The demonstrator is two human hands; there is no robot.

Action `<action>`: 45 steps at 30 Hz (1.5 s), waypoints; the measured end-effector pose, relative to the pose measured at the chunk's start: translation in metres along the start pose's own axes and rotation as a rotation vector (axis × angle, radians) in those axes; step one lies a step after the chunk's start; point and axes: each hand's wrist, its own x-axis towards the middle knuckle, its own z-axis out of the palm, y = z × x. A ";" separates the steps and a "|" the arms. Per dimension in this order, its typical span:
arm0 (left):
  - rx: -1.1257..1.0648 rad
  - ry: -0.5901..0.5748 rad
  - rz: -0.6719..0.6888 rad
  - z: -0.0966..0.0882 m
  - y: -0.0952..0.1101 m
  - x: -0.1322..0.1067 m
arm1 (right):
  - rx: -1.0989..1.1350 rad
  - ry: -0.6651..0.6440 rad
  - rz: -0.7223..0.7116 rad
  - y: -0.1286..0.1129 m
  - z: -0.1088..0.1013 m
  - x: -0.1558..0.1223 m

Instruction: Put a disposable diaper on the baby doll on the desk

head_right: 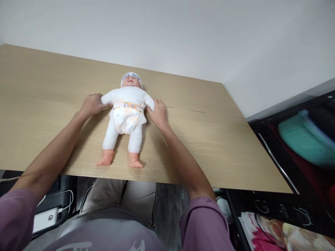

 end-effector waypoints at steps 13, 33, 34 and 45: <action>-0.178 0.100 0.138 -0.059 0.061 -0.222 | 0.220 -0.006 -0.064 -0.051 -0.127 -0.096; 0.012 -0.555 0.229 -0.002 -0.022 -0.543 | 0.278 -0.512 -0.021 -0.045 -0.068 -0.388; 0.048 -0.579 0.245 -0.002 -0.027 -0.541 | 0.247 -0.516 -0.002 -0.039 -0.055 -0.392; 0.434 -0.617 0.618 -0.026 0.027 -0.495 | 0.508 -0.521 0.189 -0.038 -0.064 -0.467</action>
